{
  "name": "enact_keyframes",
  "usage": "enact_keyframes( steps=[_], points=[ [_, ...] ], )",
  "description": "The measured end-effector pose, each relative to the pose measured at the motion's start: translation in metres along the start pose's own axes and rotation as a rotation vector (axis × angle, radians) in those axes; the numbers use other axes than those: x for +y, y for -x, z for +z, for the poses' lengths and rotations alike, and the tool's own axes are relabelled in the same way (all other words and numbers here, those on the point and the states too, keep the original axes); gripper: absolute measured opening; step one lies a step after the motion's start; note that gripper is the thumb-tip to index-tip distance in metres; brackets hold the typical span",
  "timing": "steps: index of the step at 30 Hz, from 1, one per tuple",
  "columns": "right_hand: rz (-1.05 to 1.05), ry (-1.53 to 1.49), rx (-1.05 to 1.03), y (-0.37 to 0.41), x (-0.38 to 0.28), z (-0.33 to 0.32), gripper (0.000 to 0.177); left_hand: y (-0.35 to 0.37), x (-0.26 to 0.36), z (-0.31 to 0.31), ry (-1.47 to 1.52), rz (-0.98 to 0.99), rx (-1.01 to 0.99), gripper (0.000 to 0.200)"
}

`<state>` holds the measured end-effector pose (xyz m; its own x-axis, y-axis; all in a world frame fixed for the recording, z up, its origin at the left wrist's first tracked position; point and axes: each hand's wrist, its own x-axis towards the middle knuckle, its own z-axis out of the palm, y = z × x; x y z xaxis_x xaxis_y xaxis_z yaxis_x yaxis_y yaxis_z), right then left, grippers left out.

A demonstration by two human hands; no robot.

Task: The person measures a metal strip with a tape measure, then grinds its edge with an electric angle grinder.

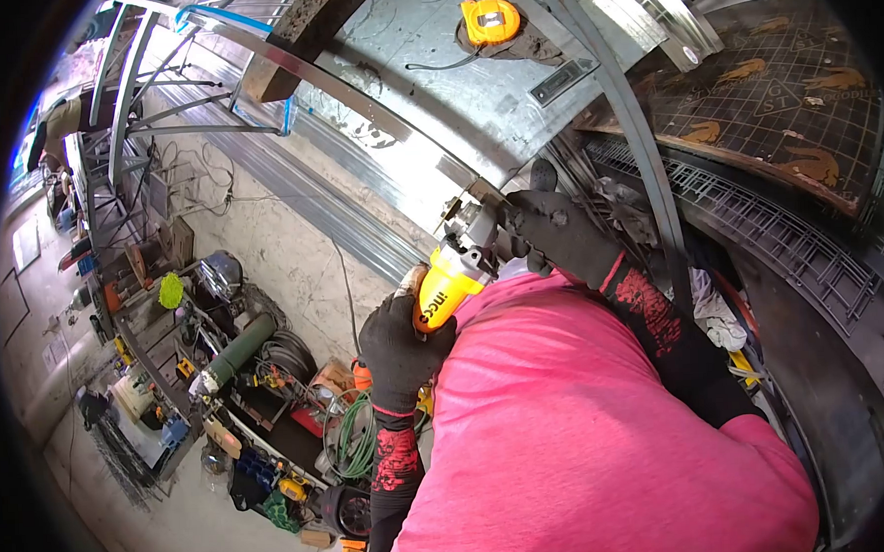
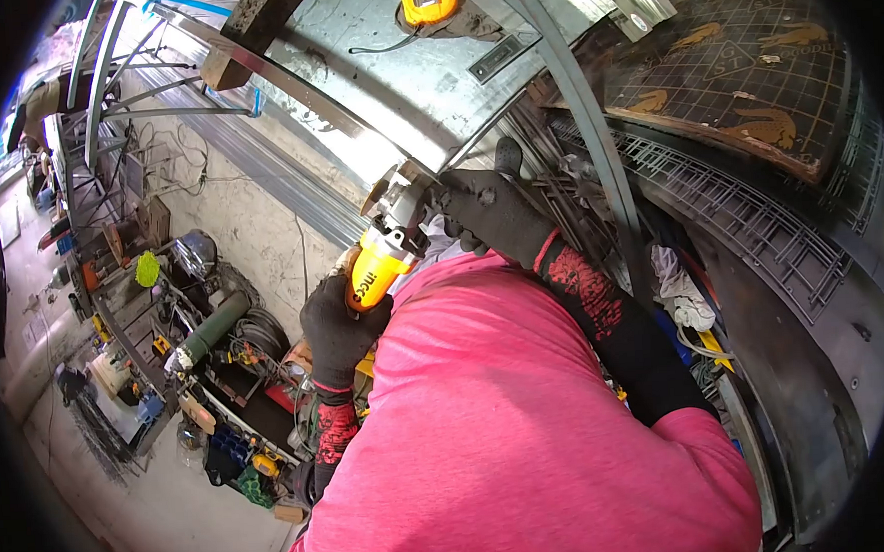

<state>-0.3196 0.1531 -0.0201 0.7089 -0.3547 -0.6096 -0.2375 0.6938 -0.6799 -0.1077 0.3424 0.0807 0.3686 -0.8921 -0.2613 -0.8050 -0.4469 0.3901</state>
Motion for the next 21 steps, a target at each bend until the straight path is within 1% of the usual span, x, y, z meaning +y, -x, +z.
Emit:
enact_keyframes(
  steps=[7, 13, 19, 21],
  points=[
    [0.0, -0.007, 0.005, 0.0003, -0.0002, 0.0008, 0.031, -0.0017, -0.0004, -0.0007, 0.015, 0.016, 0.016, 0.07],
    [-0.002, 0.058, 0.03, -0.0007, -0.0003, 0.0006, 0.028, -0.0026, -0.0005, -0.0013, 0.011, 0.021, 0.008, 0.071],
    [0.003, 0.02, 0.031, -0.0006, 0.0005, 0.0008, 0.028, -0.0031, -0.0026, -0.0001, -0.012, 0.014, -0.003, 0.07],
    [0.008, -0.022, 0.014, -0.0003, 0.0003, 0.0005, 0.028, -0.0039, -0.0023, 0.0004, 0.014, 0.025, 0.021, 0.071]
  ],
)
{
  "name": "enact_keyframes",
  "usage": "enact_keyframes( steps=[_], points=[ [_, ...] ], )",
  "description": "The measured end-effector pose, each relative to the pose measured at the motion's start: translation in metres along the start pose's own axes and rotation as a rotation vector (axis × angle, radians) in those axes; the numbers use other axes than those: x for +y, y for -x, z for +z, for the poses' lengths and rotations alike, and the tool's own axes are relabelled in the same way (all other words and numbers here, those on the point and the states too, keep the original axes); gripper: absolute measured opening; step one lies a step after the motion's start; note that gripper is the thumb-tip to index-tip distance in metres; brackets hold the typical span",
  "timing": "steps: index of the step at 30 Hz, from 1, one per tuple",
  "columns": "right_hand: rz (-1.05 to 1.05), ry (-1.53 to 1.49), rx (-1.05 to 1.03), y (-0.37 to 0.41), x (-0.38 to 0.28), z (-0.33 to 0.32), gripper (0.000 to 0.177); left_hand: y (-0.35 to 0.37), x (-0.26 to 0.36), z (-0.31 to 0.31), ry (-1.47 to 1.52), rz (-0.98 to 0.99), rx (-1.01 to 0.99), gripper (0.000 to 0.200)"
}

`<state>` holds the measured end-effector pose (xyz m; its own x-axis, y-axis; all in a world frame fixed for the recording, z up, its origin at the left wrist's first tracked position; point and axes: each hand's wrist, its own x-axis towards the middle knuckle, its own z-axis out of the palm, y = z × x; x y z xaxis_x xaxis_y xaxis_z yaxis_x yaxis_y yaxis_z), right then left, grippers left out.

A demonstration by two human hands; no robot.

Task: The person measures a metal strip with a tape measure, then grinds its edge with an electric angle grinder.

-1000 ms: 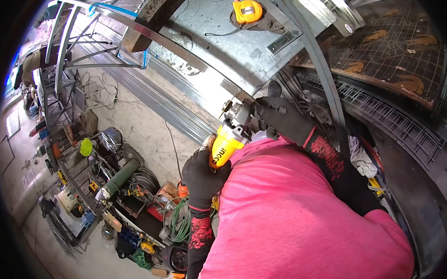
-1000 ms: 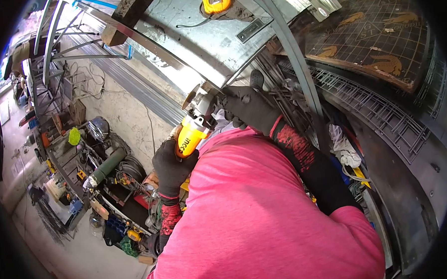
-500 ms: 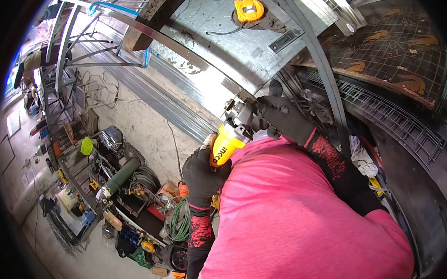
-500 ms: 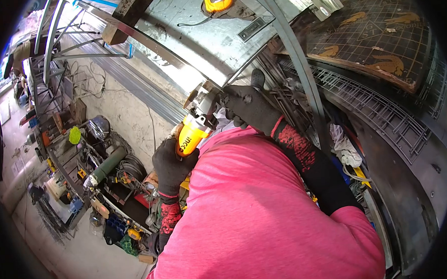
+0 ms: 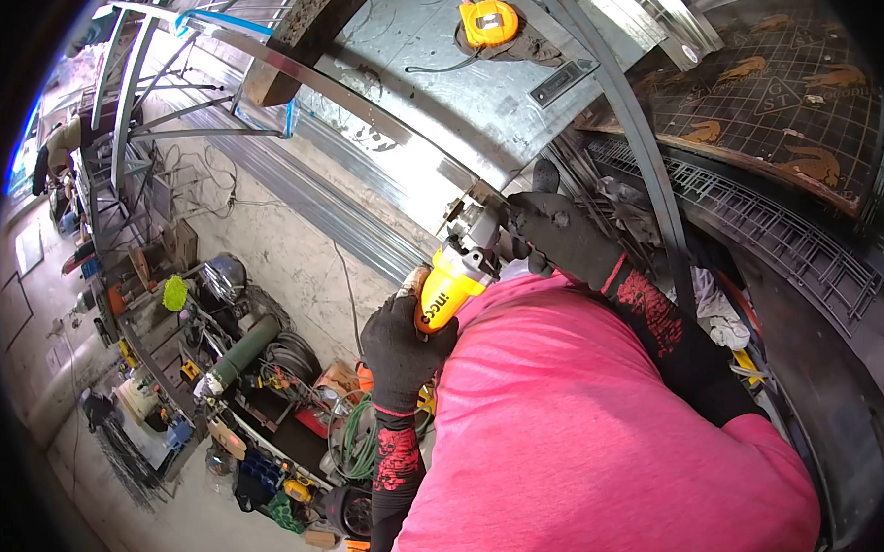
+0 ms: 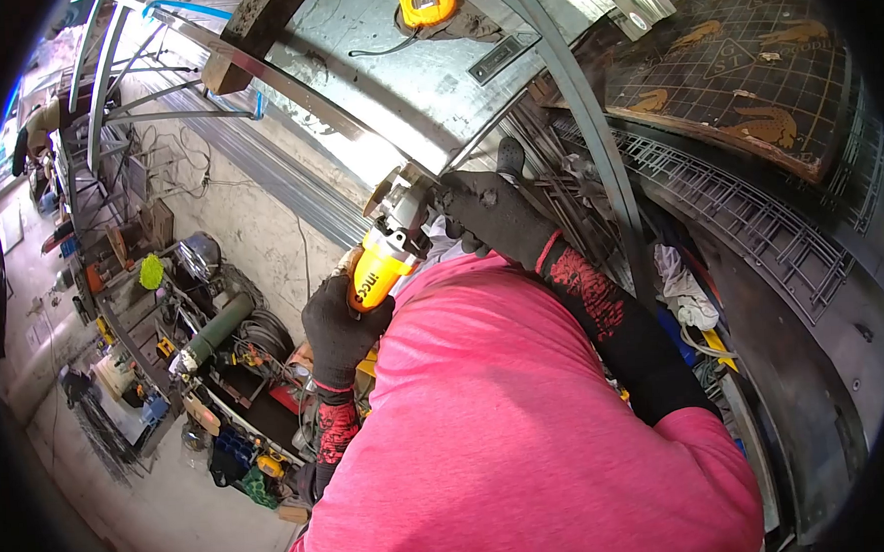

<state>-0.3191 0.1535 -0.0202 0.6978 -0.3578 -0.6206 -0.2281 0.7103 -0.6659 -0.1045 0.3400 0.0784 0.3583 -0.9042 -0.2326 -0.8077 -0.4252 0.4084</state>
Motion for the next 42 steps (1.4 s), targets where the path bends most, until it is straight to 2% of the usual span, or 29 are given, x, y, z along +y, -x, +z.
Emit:
enact_keyframes(
  steps=[30, 37, 42],
  points=[
    [-0.009, 0.032, 0.017, -0.001, 0.003, -0.001, 0.036, -0.005, 0.0, -0.01, 0.001, -0.016, -0.067, 0.068],
    [-0.025, 0.025, 0.008, 0.0, 0.002, 0.0, 0.035, -0.009, 0.006, -0.018, -0.039, -0.044, -0.131, 0.071],
    [0.014, 0.041, 0.075, 0.001, -0.002, 0.003, 0.032, -0.012, 0.008, -0.021, -0.002, -0.02, -0.112, 0.069]
  ],
)
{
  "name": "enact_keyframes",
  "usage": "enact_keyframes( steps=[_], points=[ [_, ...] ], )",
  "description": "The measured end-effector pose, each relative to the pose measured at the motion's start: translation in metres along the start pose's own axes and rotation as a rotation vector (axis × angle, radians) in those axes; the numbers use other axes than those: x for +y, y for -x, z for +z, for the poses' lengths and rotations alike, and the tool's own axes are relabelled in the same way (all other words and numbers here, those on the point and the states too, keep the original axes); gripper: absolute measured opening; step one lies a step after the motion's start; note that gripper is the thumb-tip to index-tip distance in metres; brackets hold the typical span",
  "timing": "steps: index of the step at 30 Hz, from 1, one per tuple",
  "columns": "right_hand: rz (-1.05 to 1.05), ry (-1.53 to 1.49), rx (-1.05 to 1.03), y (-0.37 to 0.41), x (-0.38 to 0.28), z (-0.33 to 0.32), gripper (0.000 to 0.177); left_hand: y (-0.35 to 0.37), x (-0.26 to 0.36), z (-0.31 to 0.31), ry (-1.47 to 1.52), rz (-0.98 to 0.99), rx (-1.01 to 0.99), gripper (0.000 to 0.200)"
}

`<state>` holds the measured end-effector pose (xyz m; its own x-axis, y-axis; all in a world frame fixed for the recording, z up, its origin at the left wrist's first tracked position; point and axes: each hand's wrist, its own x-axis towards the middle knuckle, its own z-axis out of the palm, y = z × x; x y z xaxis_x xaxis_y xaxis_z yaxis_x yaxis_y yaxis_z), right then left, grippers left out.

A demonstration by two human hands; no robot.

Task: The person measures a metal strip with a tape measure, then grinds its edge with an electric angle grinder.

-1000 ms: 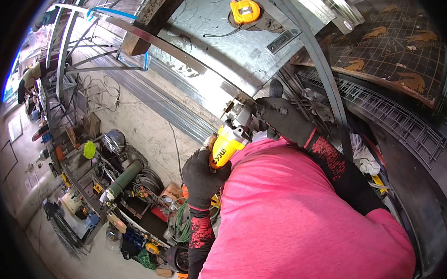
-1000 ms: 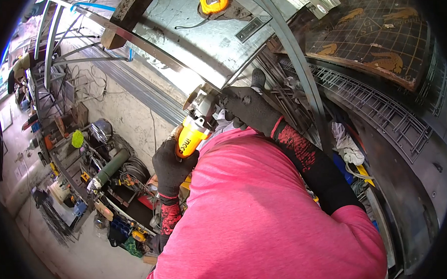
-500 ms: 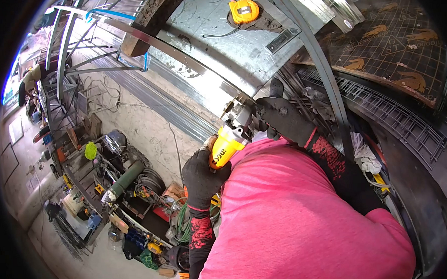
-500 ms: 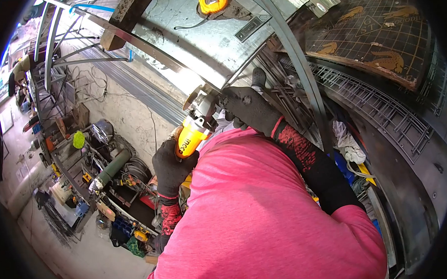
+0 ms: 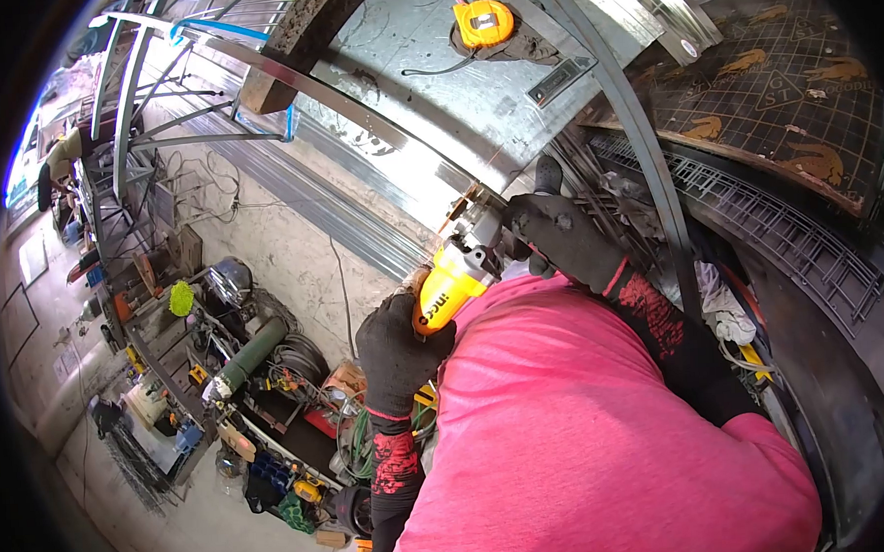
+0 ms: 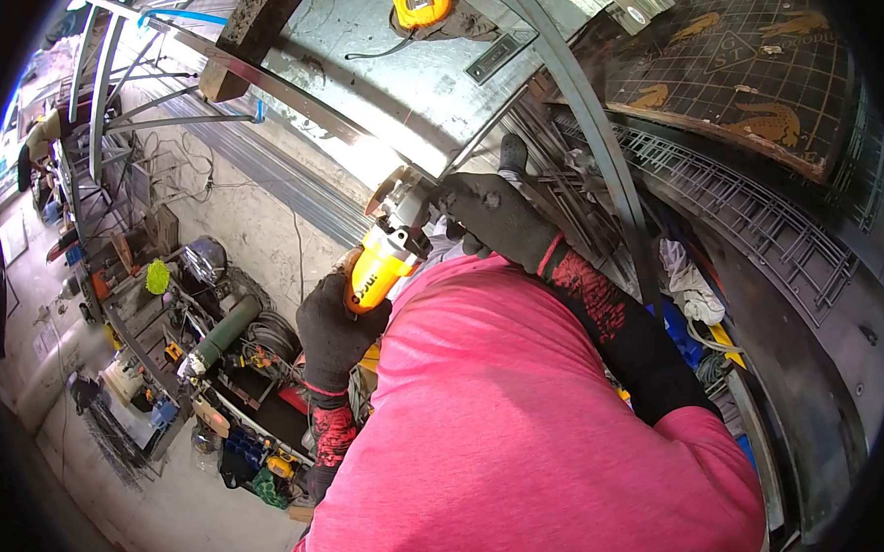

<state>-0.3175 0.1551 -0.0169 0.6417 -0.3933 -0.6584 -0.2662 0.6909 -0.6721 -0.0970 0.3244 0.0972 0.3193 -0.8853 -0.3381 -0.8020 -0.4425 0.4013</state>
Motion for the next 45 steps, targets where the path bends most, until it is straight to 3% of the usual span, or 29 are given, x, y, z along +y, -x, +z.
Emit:
enact_keyframes(
  steps=[45],
  points=[
    [-0.061, -0.064, -0.022, -0.001, 0.013, -0.003, 0.033, -0.004, 0.023, -0.016, -0.07, -0.068, -0.057, 0.067]
  ],
)
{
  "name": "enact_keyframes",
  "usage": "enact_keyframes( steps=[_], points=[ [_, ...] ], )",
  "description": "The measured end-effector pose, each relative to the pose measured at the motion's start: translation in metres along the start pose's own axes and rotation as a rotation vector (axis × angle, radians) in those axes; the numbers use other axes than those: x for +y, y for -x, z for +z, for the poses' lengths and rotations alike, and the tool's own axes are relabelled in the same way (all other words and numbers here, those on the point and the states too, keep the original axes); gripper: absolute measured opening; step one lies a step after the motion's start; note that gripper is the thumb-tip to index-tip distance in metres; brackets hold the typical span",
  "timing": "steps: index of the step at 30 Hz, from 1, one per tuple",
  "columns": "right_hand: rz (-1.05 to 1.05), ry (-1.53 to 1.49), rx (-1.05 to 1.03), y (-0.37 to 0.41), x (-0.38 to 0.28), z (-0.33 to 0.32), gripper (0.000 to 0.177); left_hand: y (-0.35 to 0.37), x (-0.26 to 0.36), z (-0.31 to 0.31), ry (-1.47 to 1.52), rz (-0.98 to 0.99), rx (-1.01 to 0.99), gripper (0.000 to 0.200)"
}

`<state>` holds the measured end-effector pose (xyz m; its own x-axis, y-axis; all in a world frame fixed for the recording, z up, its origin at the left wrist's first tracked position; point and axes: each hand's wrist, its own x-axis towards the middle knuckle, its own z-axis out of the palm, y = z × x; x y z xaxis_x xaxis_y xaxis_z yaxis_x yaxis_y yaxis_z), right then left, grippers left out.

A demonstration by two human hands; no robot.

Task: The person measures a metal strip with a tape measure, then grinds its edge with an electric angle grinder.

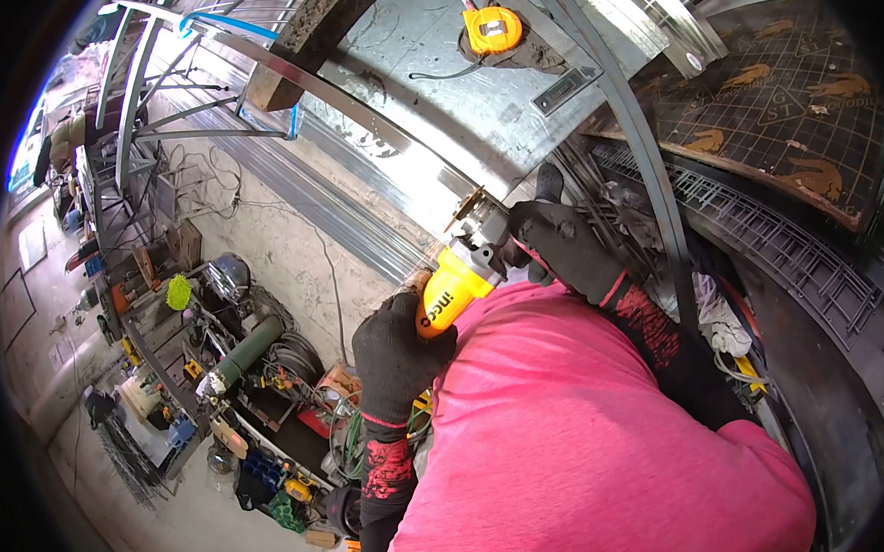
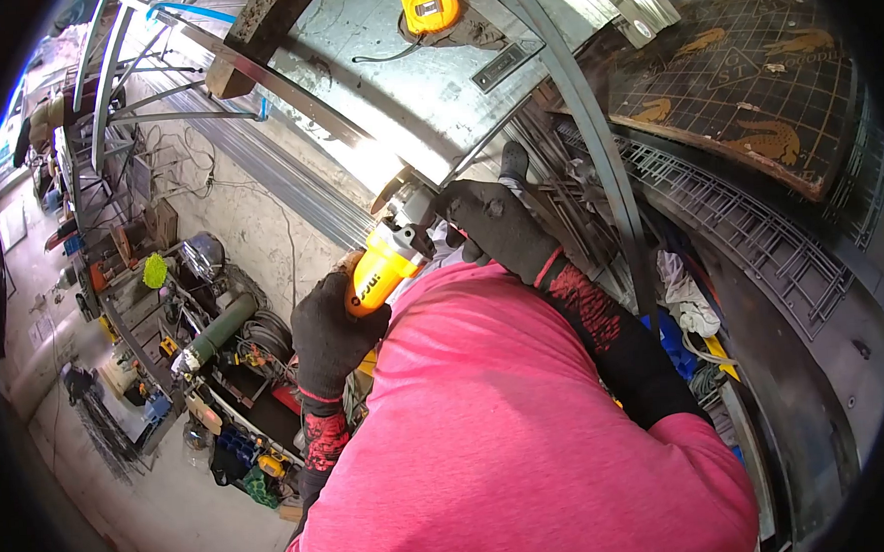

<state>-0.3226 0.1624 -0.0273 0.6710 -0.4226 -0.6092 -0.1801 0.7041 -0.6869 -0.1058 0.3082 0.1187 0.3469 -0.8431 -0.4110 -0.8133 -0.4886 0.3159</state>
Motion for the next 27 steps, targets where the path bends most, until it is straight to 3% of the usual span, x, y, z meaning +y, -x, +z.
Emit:
enact_keyframes(
  steps=[25, 27],
  points=[
    [0.058, -0.021, 0.014, 0.002, -0.01, 0.006, 0.031, -0.005, 0.021, -0.022, -0.04, -0.005, -0.046, 0.071],
    [0.039, 0.09, 0.036, 0.004, -0.016, 0.009, 0.032, -0.006, 0.018, -0.023, 0.117, 0.0, -0.033, 0.067]
  ],
)
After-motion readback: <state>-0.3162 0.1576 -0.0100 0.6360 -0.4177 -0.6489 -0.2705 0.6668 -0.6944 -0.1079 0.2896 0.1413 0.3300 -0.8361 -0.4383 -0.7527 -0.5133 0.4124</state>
